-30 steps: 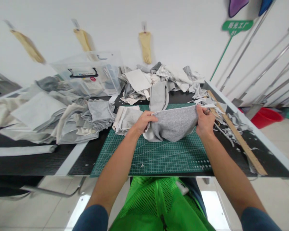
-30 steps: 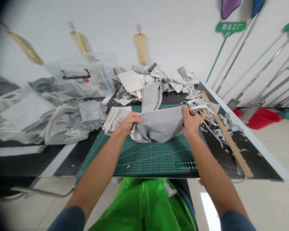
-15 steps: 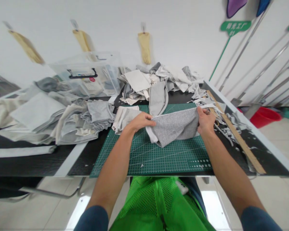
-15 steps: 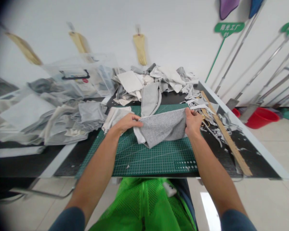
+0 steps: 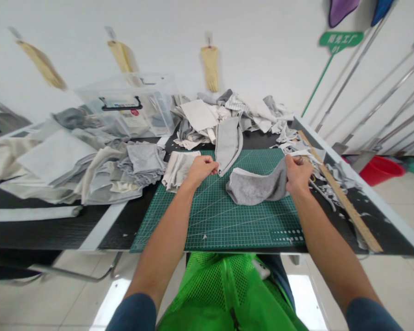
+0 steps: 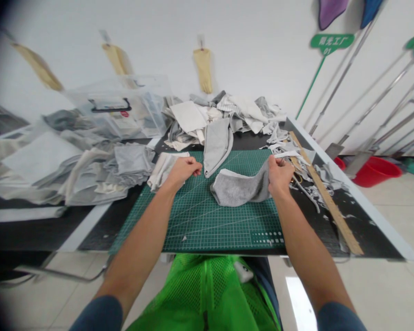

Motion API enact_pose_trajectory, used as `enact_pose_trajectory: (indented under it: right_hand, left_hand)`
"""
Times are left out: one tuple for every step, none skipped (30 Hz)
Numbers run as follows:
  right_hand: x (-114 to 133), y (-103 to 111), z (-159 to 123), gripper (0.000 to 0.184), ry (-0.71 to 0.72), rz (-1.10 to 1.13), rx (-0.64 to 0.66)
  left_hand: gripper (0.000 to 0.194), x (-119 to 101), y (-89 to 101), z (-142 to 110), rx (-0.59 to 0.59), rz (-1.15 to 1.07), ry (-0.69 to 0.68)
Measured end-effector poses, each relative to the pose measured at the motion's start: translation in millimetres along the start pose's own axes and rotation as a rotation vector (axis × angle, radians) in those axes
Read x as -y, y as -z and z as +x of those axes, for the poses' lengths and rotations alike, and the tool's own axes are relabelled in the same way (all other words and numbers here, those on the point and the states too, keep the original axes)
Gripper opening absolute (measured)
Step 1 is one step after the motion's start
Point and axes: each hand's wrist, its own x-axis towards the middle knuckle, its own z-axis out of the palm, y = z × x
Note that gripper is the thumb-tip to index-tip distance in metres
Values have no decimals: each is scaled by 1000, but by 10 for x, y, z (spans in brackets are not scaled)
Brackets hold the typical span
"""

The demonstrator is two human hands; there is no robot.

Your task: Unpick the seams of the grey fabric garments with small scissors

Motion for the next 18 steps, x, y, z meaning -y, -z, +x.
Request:
enact_pose_trajectory:
  right_hand:
    - [-3,-7,-18,34,1,-12,10]
    - [-6,-15,-38,33,4,-26,24]
    - [-11,-23,-61,33,8,-45,44]
    - [-15,-31,-87,33,16,-69,67]
    - [-20,-41,-117,33,26,-98,94]
    - [-25,-53,-150,33,36,-127,125]
    - [-30,-67,-187,33,48,-156,156]
    - [-34,-82,-227,34,60,-185,189]
    - [-38,-99,-268,34,72,-215,224]
    - [-42,-117,-308,35,84,-246,258]
    - [-45,-134,-347,35,97,-276,292]
    - [-47,-150,-383,36,112,-307,325]
    - [-48,-164,-415,37,127,-332,357]
    - [-49,-176,-442,38,140,-349,384]
    - [-50,-184,-463,38,153,-360,408]
    - [-50,-189,-479,39,164,-365,426]
    - [-50,-192,-490,39,172,-365,438]
    - [-50,-193,-497,39,178,-364,443]
  left_hand:
    - [21,34,-65,18,-43,41,20]
    - [24,65,-133,31,-57,97,28]
    - [29,93,-202,35,-49,166,28]
    - [34,117,-271,33,-27,244,19]
    - [39,135,-340,23,1,326,7]
    - [42,150,-408,9,18,403,2]
    - [43,160,-474,-7,30,462,12]
    - [42,168,-536,-23,42,501,34]
    - [39,174,-593,-38,43,526,58]
    - [36,181,-644,-48,43,539,71]
    - [32,188,-688,-55,44,546,76]
    - [28,195,-724,-58,46,550,72]
    - [23,204,-752,-57,54,552,62]
    - [19,212,-771,-54,65,551,51]
    - [16,220,-782,-50,74,546,41]
    - [16,227,-786,-45,76,531,33]
    - [16,233,-782,-40,66,503,28]
    - [17,237,-773,-36,50,461,24]
